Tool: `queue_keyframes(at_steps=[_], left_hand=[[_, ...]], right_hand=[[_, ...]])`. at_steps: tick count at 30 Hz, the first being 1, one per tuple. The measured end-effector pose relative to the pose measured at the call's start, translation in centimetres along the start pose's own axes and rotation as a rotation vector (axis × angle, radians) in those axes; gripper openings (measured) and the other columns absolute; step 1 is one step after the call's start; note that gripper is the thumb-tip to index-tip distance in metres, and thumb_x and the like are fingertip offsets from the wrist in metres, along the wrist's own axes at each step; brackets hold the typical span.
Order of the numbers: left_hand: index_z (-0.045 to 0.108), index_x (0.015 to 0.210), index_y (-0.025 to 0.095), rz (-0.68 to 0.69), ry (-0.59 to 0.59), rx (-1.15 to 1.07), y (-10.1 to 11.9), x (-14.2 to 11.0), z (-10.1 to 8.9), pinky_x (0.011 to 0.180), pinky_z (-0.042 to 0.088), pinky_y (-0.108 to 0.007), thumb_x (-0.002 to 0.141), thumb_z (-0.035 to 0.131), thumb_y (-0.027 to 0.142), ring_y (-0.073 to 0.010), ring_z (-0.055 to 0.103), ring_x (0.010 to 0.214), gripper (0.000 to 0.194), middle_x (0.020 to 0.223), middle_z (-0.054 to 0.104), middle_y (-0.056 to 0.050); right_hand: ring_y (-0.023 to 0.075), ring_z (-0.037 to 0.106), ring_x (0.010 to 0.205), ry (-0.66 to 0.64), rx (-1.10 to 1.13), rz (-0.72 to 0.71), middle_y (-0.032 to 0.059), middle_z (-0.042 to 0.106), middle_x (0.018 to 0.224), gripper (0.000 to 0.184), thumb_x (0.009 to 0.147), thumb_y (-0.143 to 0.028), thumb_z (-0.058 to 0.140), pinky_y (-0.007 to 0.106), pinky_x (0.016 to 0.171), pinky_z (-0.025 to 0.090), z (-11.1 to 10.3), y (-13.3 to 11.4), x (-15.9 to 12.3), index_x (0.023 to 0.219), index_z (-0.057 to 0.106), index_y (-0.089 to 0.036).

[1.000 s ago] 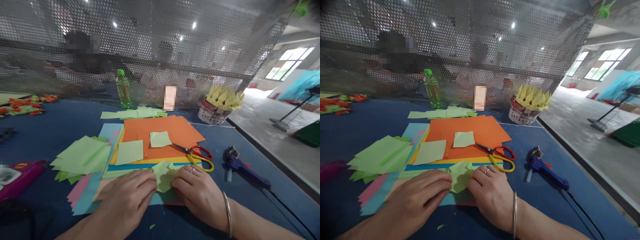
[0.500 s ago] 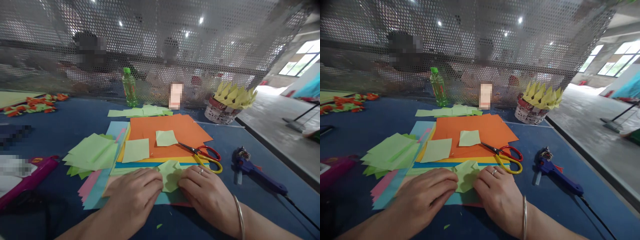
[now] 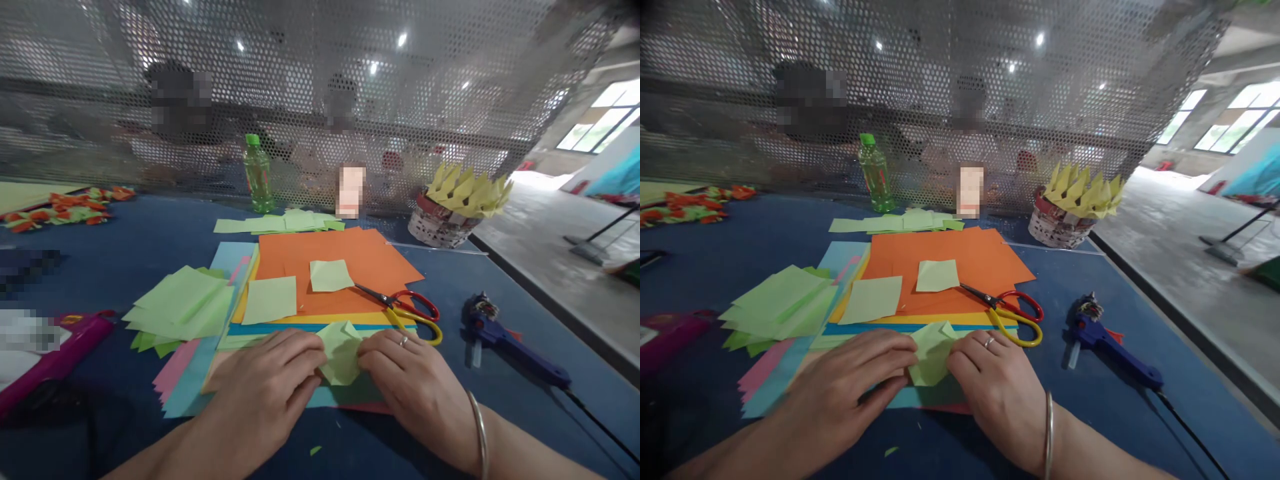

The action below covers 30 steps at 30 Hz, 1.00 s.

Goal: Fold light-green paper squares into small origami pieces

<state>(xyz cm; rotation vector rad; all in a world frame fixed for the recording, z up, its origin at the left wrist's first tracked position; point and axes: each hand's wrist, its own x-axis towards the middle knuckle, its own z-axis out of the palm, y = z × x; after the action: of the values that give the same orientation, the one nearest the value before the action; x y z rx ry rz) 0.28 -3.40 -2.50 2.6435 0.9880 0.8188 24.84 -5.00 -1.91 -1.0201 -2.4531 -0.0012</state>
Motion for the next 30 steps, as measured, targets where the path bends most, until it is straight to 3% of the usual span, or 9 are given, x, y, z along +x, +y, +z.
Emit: queue_keyframes(at_steps=[3,13,18,22,27,30], left_hand=[[0.064,0.106,0.024,0.006,-0.018,-0.03,0.0,0.0,0.0,0.085,0.049,-0.035,0.101,0.05,0.017,-0.021,0.063,0.1,0.016,0.109,0.068,-0.003],[0.063,0.101,0.023,0.021,-0.051,-0.105,0.1,0.0,0.1,0.083,0.045,-0.035,0.1,0.05,0.013,-0.0191,0.061,0.094,0.016,0.103,0.066,-0.001],[0.063,0.103,0.024,0.001,-0.062,-0.126,0.2,-0.1,0.2,0.083,0.045,-0.036,0.1,0.05,0.014,-0.0187,0.06,0.095,0.016,0.104,0.066,0.0],[0.062,0.103,0.023,-0.004,-0.053,-0.139,0.2,-0.1,0.2,0.085,0.045,-0.037,0.1,0.05,0.013,-0.0187,0.06,0.096,0.017,0.103,0.066,0.0],[0.063,0.102,0.023,0.001,-0.052,-0.131,0.2,0.1,0.1,0.083,0.045,-0.035,0.1,0.051,0.013,-0.0175,0.06,0.094,0.015,0.101,0.066,0.001],[0.063,0.104,0.023,0.017,-0.003,-0.101,0.2,0.1,0.0,0.084,0.045,-0.033,0.099,0.053,0.012,-0.017,0.06,0.095,0.016,0.101,0.067,0.001]], right_hand=[[0.0188,0.06,0.087,0.013,-0.005,-0.008,0.0069,0.069,0.095,0.03,0.103,-0.013,0.037,0.033,0.079,0.049,0.0,0.3,0.0,0.089,0.064,-0.017],[0.0241,0.057,0.098,0.005,-0.11,0.097,0.0064,0.068,0.108,0.012,0.097,-0.016,0.054,0.039,0.085,0.047,0.1,1.0,-0.1,0.097,0.065,-0.02],[0.0238,0.055,0.106,-0.061,0.021,0.023,0.0058,0.062,0.125,0.041,0.089,-0.006,0.052,0.042,0.092,0.043,0.2,-0.1,0.0,0.126,0.058,-0.023],[0.0217,0.057,0.102,-0.057,0.049,-0.001,0.0034,0.065,0.117,0.036,0.089,-0.014,0.06,0.04,0.089,0.042,0.4,-0.9,0.2,0.123,0.059,-0.024],[0.0206,0.058,0.093,-0.027,0.036,0.003,0.0036,0.067,0.099,0.012,0.096,-0.019,0.058,0.037,0.084,0.043,0.8,-0.6,0.4,0.105,0.065,-0.02],[0.0196,0.057,0.089,-0.004,0.021,-0.01,0.0032,0.067,0.092,0.015,0.099,-0.017,0.052,0.036,0.082,0.043,0.9,-0.4,0.4,0.097,0.066,-0.019]])
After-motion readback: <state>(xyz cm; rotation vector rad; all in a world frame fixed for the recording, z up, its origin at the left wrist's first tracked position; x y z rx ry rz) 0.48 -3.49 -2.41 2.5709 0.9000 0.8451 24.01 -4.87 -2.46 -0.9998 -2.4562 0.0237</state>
